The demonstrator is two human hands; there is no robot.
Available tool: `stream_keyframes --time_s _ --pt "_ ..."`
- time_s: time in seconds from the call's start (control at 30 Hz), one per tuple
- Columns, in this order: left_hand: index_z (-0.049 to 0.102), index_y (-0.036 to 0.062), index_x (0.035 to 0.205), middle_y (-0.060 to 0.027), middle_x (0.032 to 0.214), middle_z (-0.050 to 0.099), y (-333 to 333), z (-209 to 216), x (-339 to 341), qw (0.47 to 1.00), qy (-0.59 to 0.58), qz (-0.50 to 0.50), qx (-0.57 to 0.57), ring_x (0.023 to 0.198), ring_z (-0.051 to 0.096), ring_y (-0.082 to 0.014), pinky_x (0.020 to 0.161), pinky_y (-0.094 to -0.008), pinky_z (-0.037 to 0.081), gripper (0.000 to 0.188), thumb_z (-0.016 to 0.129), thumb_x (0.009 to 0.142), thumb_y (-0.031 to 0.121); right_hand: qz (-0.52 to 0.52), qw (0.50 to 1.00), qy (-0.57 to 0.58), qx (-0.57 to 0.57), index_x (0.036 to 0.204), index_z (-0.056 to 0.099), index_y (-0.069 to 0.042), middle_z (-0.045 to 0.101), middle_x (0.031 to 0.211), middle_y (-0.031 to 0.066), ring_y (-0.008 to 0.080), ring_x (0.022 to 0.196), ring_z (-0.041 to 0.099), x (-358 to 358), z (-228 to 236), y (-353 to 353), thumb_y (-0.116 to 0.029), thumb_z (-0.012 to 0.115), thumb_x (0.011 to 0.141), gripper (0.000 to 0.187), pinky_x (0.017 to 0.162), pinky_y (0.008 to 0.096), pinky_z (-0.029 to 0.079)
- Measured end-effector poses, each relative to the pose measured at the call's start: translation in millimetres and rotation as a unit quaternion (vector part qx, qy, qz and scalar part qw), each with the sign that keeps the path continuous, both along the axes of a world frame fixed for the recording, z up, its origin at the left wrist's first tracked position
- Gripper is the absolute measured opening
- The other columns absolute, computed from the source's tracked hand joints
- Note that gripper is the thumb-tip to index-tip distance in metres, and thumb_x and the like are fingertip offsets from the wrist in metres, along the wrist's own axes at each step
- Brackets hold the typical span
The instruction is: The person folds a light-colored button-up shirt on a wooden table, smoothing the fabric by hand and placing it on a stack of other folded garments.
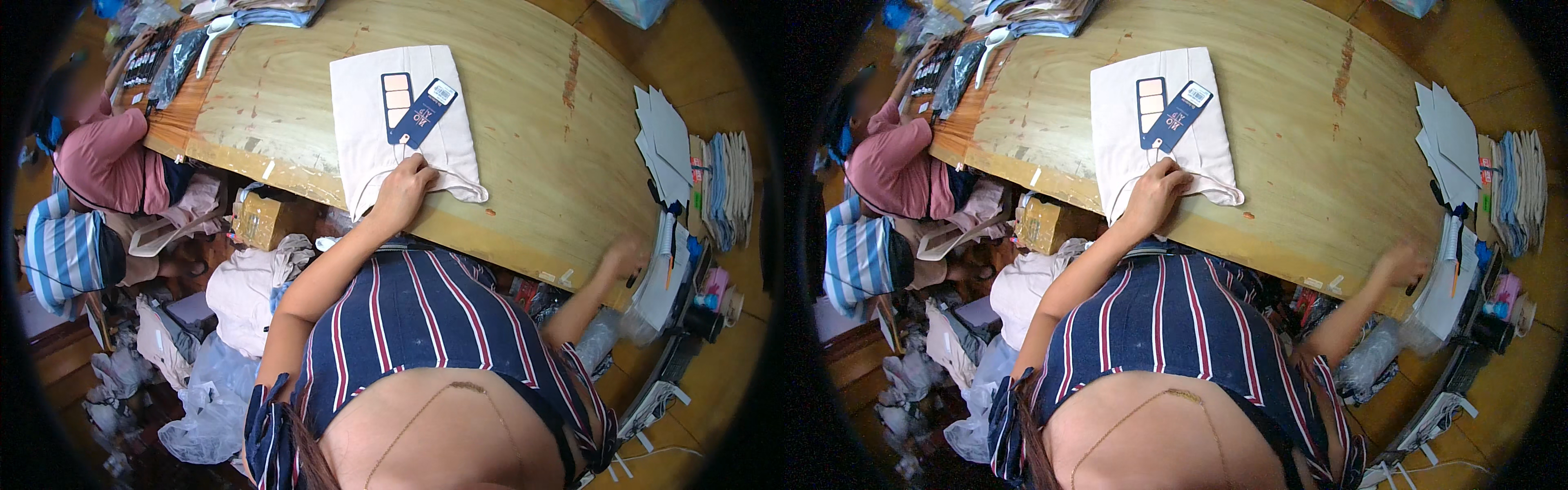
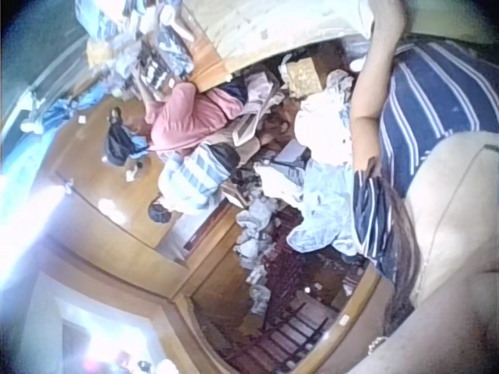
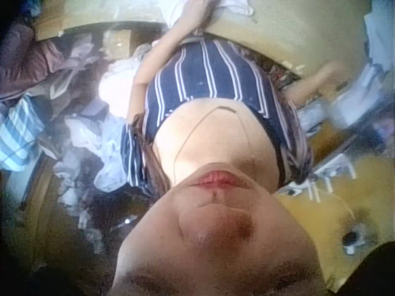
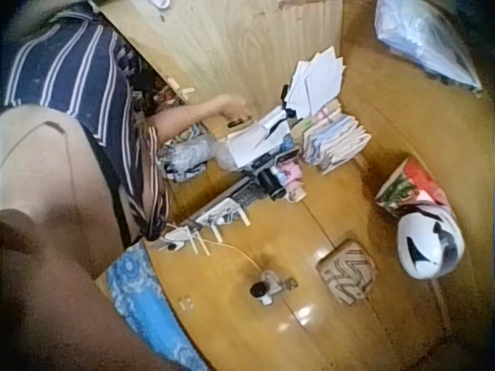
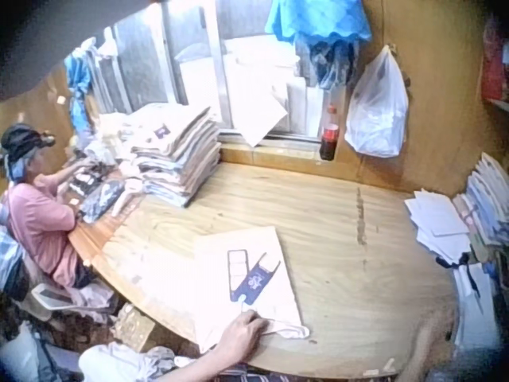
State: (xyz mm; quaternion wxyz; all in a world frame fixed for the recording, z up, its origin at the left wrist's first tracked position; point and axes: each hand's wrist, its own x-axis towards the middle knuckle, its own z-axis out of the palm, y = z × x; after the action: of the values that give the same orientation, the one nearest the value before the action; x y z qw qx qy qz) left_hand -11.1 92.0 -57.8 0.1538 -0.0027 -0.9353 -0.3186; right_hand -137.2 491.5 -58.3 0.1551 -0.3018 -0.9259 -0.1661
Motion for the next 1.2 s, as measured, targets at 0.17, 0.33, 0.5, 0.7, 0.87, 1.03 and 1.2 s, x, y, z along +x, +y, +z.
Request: stream_keyframes --time_s 0.17,0.33,0.5,0.7,0.87,1.03,1.2 --pt "0.056 0.0009 0.073 -0.0126 0.078 0.05 -1.0 -2.4 -1.9 0.997 0.042 -0.055 -0.024 0.072 0.052 -0.0269 0.063 -0.033 0.045 0.009 0.051 0.066 0.004 0.017 1.0 -0.021 -0.014 0.111 0.05 -0.01 0.05 0.104 0.0207 0.0338 0.096 0.048 13.0 -41.2 80.1 -0.029 0.051 0.078 0.039 0.078 0.0437 0.04" --pt "0.054 -0.0009 0.076 -0.0132 0.082 0.052 -1.4 -6.9 0.5 0.995 0.06 -0.054 -0.056 0.075 0.053 -0.028 0.065 -0.034 0.045 0.011 0.056 0.066 0.004 0.181 0.977 0.073 -0.083 0.1 0.057 -0.006 0.056 0.085 0.0212 0.0357 0.081 0.053 6.1 -61.3 96.3 -0.015 0.053 0.073 0.029 0.071 0.0413 0.041" --pt "0.053 -0.0017 0.077 -0.0136 0.087 0.055 3.2 -10.6 9.4 0.996 0.088 -0.033 -0.012 0.076 0.054 -0.0285 0.065 -0.0343 0.045 0.012 0.059 0.067 0.001 0.213 0.965 0.034 -0.147 0.094 0.058 -0.003 0.056 0.085 0.0207 0.0343 0.08 0.053 8.5 -12.1 7.8 -0.011 0.054 0.072 0.024 0.071 0.0403 0.042" --pt "0.053 -0.0021 0.076 -0.0141 0.092 0.055 10.1 -6.5 17.6 0.996 0.076 -0.005 0.042 0.078 0.055 -0.0285 0.067 -0.0337 0.045 0.011 0.059 0.068 0.0 0.424 0.75 0.052 -0.505 0.104 0.055 -0.005 0.058 0.086 0.0138 0.0275 0.078 0.056 52.3 18.4 -152.7 -0.016 0.052 0.079 0.027 0.07 0.0338 0.043" --pt "0.054 -0.0026 0.074 -0.0148 0.096 0.055 10.7 -0.6 22.9 0.988 0.018 0.022 0.154 0.083 0.055 -0.0288 0.071 -0.0334 0.045 0.008 0.059 0.068 0.0 0.562 0.734 -0.067 -0.376 0.1 0.056 -0.009 0.056 0.079 0.0063 0.0246 0.071 0.053 94.1 30.2 -216.0 -0.024 0.059 0.073 0.032 0.063 0.0331 0.042" --pt "0.055 -0.0027 0.074 -0.0156 0.1 0.054 7.0 1.1 25.7 0.98 -0.005 0.003 0.198 0.087 0.055 -0.0278 0.074 -0.0323 0.045 0.008 0.059 0.068 0.001 0.636 0.725 -0.02 -0.264 0.094 0.059 -0.012 0.056 0.076 0.0027 0.02 0.068 0.049 94.8 13.1 -229.3 -0.024 0.065 0.065 0.033 0.058 0.0312 0.038" --pt "0.057 -0.0019 0.075 -0.0173 0.109 0.049 4.5 5.3 29.7 0.982 -0.035 -0.031 0.181 0.094 0.053 -0.0289 0.08 -0.0326 0.043 0.009 0.06 0.067 0.002 0.663 0.706 0.012 -0.25 0.094 0.06 -0.012 0.053 0.07 0.0013 0.0187 0.066 0.048 92.2 7.3 -240.8 -0.025 0.067 0.061 0.036 0.057 0.0309 0.037"
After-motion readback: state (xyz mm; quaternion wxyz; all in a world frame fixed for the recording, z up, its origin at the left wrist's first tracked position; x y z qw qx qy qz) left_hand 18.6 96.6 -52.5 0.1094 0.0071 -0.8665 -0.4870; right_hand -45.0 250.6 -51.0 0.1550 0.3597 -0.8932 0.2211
